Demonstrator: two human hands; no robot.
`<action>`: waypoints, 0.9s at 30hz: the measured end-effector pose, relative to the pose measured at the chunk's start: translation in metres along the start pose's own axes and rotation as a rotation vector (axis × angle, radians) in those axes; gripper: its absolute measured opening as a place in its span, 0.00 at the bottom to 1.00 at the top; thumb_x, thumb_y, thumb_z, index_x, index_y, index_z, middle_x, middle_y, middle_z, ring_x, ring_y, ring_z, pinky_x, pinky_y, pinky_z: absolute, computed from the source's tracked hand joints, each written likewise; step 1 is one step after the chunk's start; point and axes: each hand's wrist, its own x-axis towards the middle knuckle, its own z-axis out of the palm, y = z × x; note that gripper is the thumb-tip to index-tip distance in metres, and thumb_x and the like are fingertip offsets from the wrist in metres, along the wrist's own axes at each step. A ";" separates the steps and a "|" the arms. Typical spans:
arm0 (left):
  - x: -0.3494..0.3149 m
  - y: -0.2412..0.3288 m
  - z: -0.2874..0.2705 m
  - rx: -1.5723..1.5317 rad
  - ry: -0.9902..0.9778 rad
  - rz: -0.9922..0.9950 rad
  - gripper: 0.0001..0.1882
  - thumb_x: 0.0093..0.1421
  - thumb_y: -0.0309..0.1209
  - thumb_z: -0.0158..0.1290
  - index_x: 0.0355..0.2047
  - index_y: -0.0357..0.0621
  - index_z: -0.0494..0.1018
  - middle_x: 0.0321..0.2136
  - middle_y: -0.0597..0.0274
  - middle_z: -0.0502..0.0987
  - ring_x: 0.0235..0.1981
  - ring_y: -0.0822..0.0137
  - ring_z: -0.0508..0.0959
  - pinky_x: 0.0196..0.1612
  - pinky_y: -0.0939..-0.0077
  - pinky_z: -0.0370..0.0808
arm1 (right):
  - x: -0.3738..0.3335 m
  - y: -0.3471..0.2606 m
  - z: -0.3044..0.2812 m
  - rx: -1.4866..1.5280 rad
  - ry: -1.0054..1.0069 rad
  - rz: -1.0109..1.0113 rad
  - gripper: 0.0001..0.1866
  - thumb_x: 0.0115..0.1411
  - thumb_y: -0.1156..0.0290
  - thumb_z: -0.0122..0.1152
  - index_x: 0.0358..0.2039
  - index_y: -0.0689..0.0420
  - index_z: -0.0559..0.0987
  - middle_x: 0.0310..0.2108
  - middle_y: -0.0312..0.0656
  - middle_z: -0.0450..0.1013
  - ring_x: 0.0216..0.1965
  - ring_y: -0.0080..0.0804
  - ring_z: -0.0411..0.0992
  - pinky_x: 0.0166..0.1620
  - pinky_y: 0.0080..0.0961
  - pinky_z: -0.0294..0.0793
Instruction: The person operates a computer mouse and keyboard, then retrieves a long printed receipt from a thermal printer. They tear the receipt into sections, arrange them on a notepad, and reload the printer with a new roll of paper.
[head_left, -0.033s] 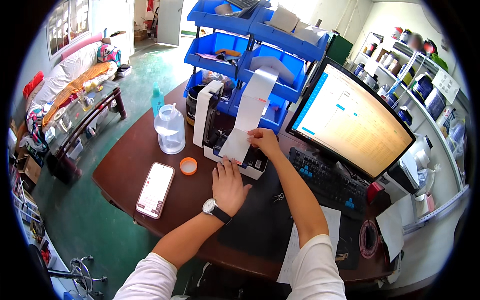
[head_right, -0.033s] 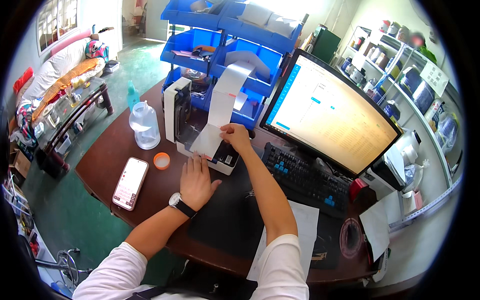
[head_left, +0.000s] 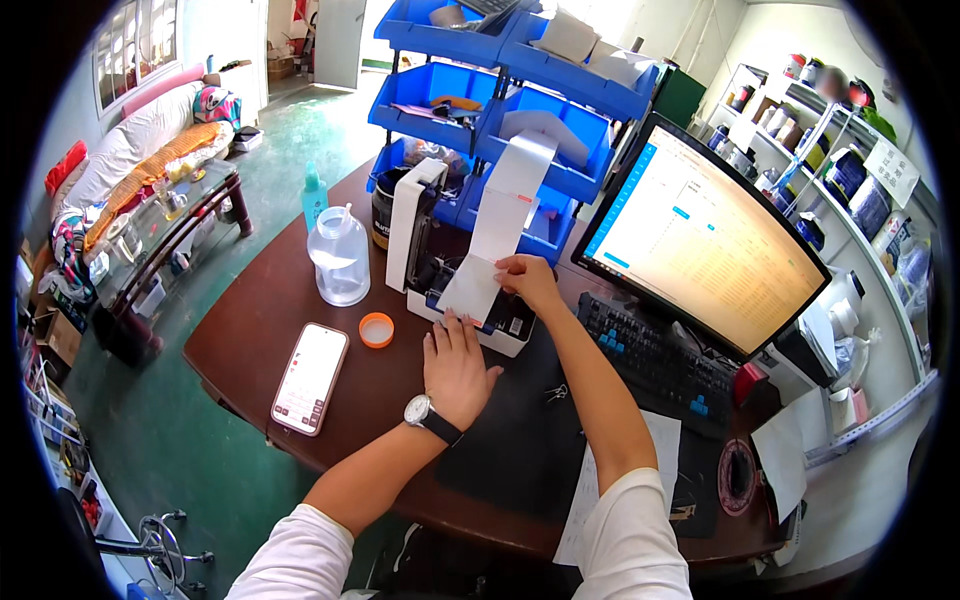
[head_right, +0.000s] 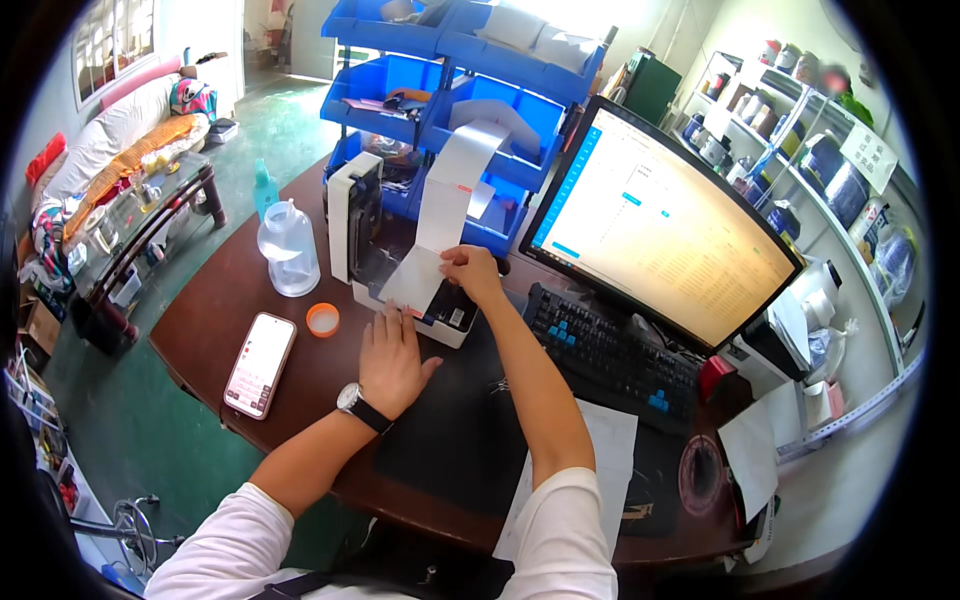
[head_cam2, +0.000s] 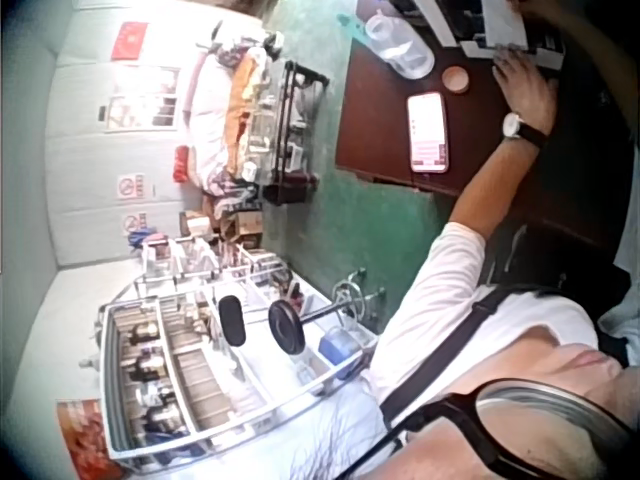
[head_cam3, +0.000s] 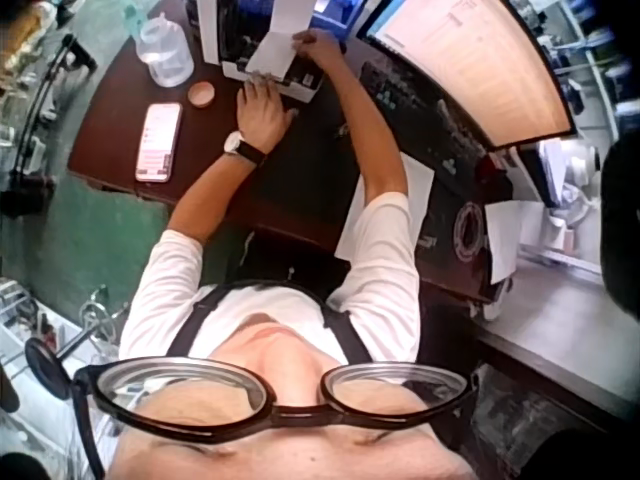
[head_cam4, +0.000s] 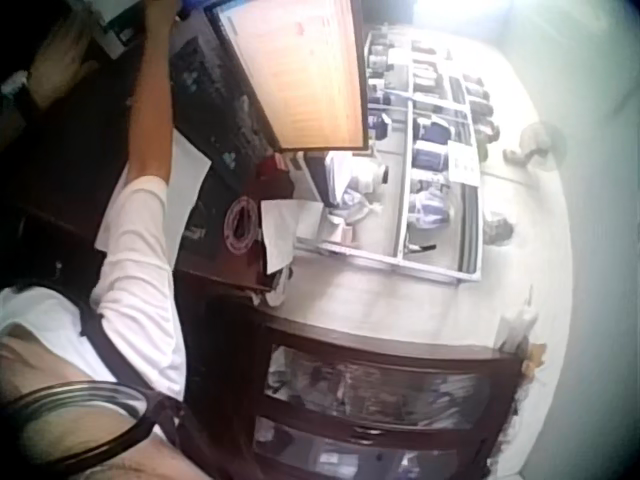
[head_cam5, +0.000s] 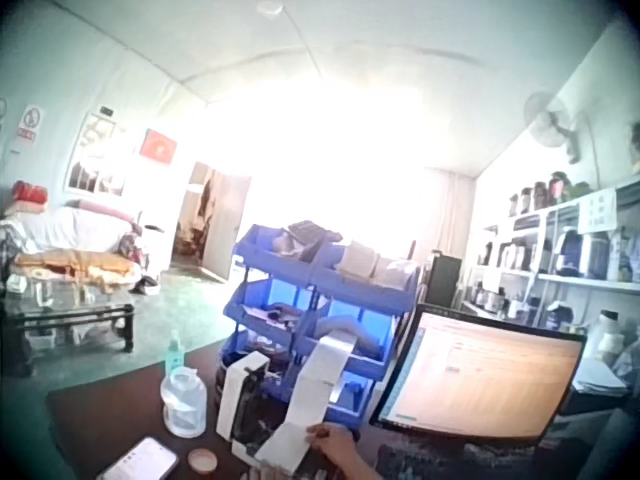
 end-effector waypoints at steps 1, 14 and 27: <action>-0.001 -0.001 0.003 0.013 0.022 -0.002 0.48 0.54 0.51 0.64 0.64 0.27 0.61 0.64 0.35 0.63 0.61 0.44 0.67 0.64 0.53 0.63 | -0.003 -0.005 0.000 -0.030 -0.007 0.038 0.13 0.55 0.76 0.70 0.41 0.66 0.84 0.25 0.40 0.80 0.23 0.23 0.76 0.28 0.19 0.74; 0.002 -0.002 0.007 0.043 0.027 -0.031 0.47 0.53 0.52 0.64 0.65 0.34 0.62 0.66 0.41 0.61 0.61 0.47 0.66 0.62 0.44 0.62 | -0.037 -0.125 0.005 -0.887 0.373 -0.150 0.13 0.61 0.63 0.65 0.43 0.56 0.82 0.41 0.47 0.76 0.42 0.49 0.77 0.45 0.41 0.77; 0.003 0.000 0.006 0.073 -0.067 -0.033 0.50 0.56 0.53 0.62 0.69 0.34 0.57 0.69 0.37 0.56 0.60 0.44 0.69 0.63 0.46 0.64 | 0.002 -0.207 0.081 -0.722 0.225 -0.760 0.29 0.64 0.49 0.62 0.59 0.53 0.76 0.66 0.58 0.62 0.67 0.62 0.59 0.66 0.51 0.61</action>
